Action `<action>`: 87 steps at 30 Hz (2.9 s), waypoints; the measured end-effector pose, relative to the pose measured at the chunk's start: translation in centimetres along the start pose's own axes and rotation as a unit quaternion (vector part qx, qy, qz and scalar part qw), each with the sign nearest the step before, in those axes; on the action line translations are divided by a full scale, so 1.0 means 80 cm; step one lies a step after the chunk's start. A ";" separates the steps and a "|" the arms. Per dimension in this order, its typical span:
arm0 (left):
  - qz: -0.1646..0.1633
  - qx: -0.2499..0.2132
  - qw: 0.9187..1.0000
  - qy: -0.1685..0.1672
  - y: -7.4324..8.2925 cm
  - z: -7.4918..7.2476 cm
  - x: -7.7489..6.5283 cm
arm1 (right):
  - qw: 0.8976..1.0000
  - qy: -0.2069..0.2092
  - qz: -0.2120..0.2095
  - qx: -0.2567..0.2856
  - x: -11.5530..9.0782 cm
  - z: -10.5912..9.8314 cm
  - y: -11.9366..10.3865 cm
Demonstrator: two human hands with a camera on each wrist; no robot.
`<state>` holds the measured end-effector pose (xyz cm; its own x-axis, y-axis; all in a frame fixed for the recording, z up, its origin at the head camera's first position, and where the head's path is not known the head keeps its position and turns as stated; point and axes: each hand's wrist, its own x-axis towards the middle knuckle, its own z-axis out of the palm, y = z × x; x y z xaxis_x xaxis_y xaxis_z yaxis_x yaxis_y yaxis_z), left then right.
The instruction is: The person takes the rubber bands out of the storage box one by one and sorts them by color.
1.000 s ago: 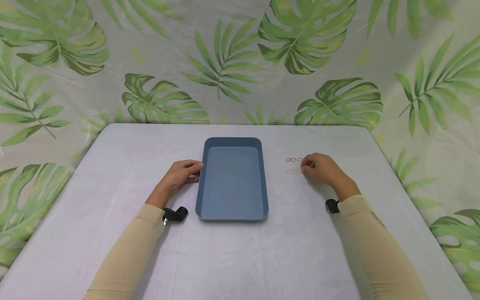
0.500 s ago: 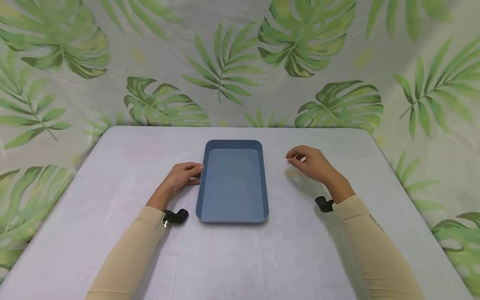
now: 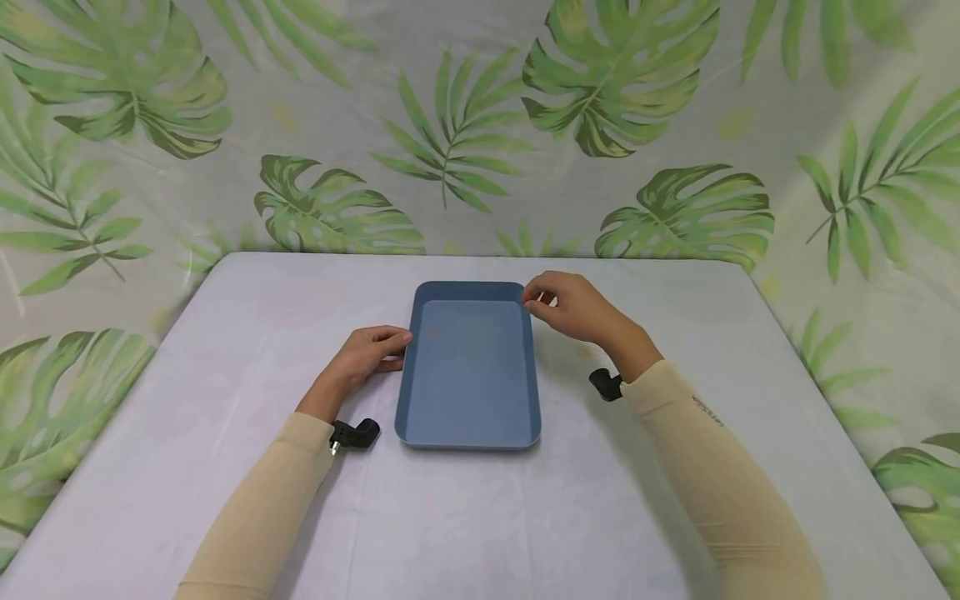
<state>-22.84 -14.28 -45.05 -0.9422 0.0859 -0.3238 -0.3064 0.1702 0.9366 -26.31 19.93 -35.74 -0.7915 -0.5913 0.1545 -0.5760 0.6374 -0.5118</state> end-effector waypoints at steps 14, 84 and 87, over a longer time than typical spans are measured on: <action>0.001 -0.006 1.000 -0.003 -0.003 -0.002 0.002 | 0.995 -0.079 -0.024 -0.048 0.080 0.028 -0.050; 0.003 -0.004 1.000 -0.013 0.003 -0.002 0.001 | 0.994 -0.065 0.070 0.050 0.134 0.144 -0.060; 0.000 -0.005 1.000 -0.011 0.004 -0.001 0.001 | 0.995 -0.052 0.064 0.064 0.130 0.135 -0.061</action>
<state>-23.03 -14.30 -44.80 -0.9394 0.1068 -0.3258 -0.3071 0.1605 0.9380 -29.56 5.31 -40.77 -0.8275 -0.5614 -0.0038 -0.4355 0.6463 -0.6266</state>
